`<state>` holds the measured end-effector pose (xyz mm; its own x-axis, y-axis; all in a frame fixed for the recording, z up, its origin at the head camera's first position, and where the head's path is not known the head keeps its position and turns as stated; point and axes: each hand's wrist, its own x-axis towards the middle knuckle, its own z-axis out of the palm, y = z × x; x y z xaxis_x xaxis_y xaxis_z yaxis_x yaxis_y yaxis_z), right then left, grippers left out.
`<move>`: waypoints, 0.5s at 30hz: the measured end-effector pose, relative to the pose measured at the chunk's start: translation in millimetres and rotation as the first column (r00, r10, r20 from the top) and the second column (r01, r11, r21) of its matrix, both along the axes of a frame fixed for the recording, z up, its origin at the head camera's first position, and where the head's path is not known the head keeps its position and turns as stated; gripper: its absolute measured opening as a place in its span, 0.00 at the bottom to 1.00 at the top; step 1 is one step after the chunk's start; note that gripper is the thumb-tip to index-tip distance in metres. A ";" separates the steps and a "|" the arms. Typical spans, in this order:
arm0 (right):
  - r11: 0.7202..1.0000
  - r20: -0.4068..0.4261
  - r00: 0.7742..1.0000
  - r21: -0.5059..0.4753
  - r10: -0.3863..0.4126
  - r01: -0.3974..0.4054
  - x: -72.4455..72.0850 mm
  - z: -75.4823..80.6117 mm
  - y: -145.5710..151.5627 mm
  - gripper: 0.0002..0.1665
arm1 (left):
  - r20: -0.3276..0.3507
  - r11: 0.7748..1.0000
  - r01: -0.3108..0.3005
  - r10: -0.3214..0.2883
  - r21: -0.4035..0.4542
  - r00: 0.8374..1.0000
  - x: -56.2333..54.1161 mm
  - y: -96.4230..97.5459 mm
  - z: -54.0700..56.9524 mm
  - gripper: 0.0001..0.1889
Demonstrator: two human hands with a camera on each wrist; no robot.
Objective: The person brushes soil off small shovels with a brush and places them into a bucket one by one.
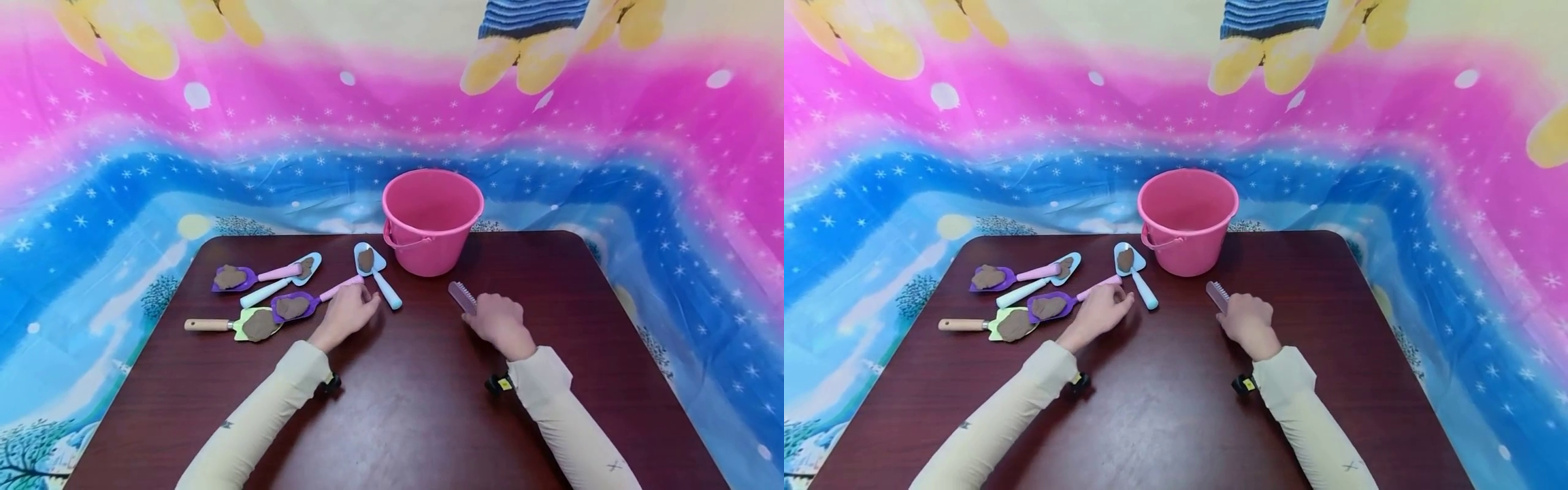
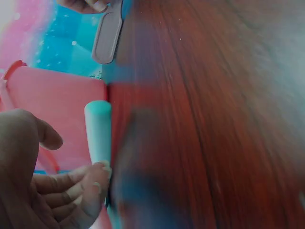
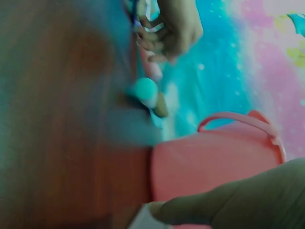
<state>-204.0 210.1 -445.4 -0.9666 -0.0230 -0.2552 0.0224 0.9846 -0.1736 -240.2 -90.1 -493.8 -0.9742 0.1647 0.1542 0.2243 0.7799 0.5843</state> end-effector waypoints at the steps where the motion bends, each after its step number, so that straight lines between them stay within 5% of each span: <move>1: 1.000 0.003 1.000 0.014 -0.001 0.001 2.0 -2.4 -1.8 0.27 | 0.022 1.000 -0.004 0.004 0.005 1.000 -1.5 3.9 -0.9 0.19; 9: 0.998 -0.011 1.000 0.055 0.015 -0.014 6.7 -19.7 -4.7 0.20 | 0.222 0.999 -0.012 0.001 0.052 0.975 -12.9 26.7 -3.7 0.28; 15: 1.000 -0.022 1.000 0.022 -0.010 0.011 2.5 -25.5 -0.3 0.17 | 0.285 0.996 -0.069 0.052 0.048 0.957 -24.0 36.6 -2.3 0.29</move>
